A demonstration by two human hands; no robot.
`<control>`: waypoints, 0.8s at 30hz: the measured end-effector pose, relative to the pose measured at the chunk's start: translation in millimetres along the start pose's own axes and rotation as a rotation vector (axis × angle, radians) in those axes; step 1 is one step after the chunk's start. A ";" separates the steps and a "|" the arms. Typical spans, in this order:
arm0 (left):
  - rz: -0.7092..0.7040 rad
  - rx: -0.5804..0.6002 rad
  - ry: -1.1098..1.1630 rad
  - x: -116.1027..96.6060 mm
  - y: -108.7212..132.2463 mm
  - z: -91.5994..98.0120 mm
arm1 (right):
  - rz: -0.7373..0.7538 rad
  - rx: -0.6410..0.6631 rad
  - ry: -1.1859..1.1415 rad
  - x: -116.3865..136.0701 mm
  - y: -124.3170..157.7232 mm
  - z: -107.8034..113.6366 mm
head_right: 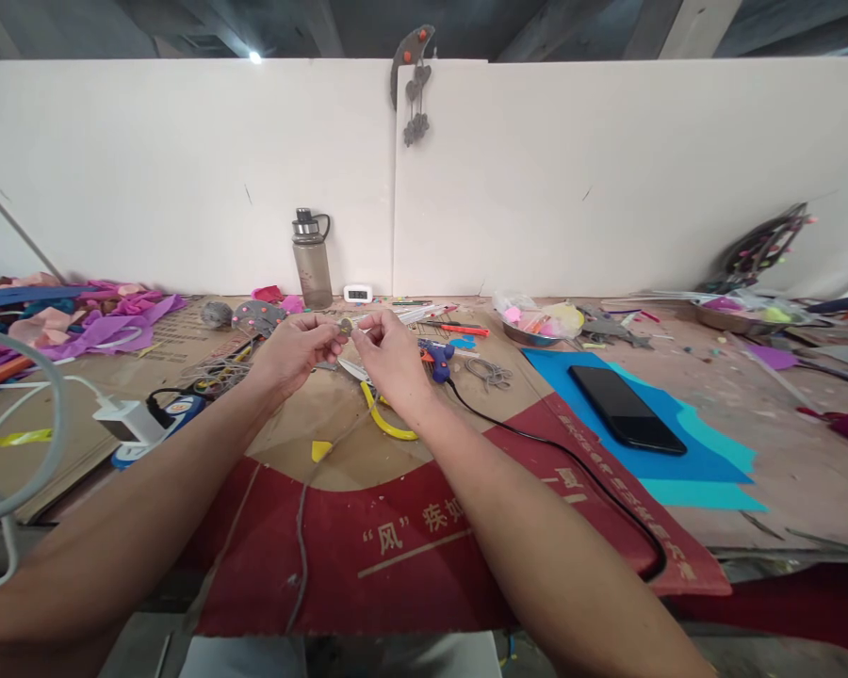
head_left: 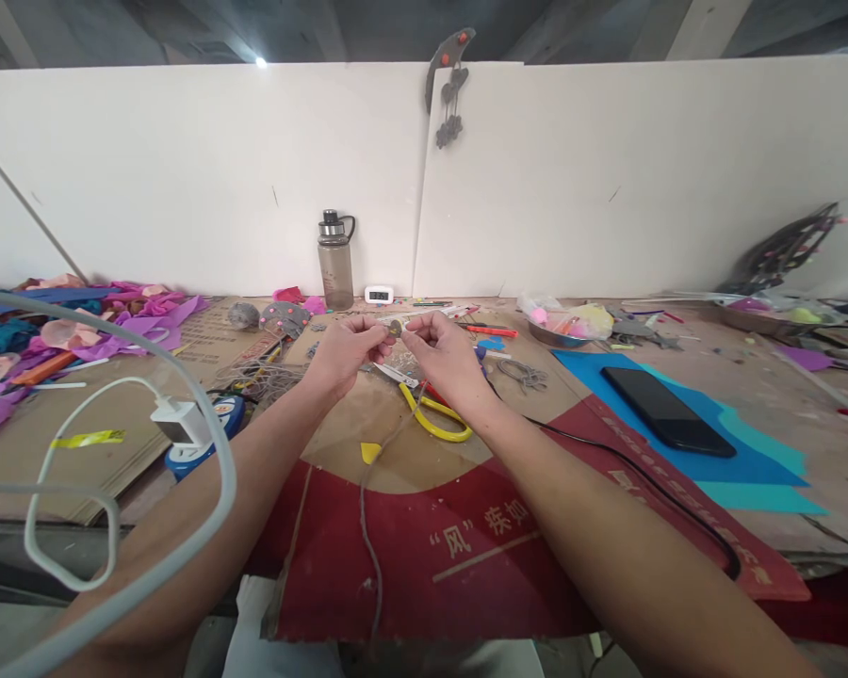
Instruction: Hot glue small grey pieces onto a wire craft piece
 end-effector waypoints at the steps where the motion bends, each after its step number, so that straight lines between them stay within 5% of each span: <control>1: 0.002 0.001 0.008 0.2 0.1 -0.2 | -0.001 0.000 -0.003 -0.2 0.1 -0.1; 13: -0.014 0.023 0.019 2.7 -0.3 -3.5 | -0.012 0.000 -0.001 -1.6 -0.6 0.6; 24: -0.072 -0.379 0.089 4.1 -20.6 71.9 | -0.003 0.257 0.206 10.2 14.5 -16.5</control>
Point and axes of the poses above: each hand's wrist, its own y-axis away from the middle knuckle, its own z-axis out of the back of the hand, x = y × z, the point moved 8 cm from there along -y, towards the middle knuckle, and after that the axes turned 4 degrees about -z, right-handed, at the moved point
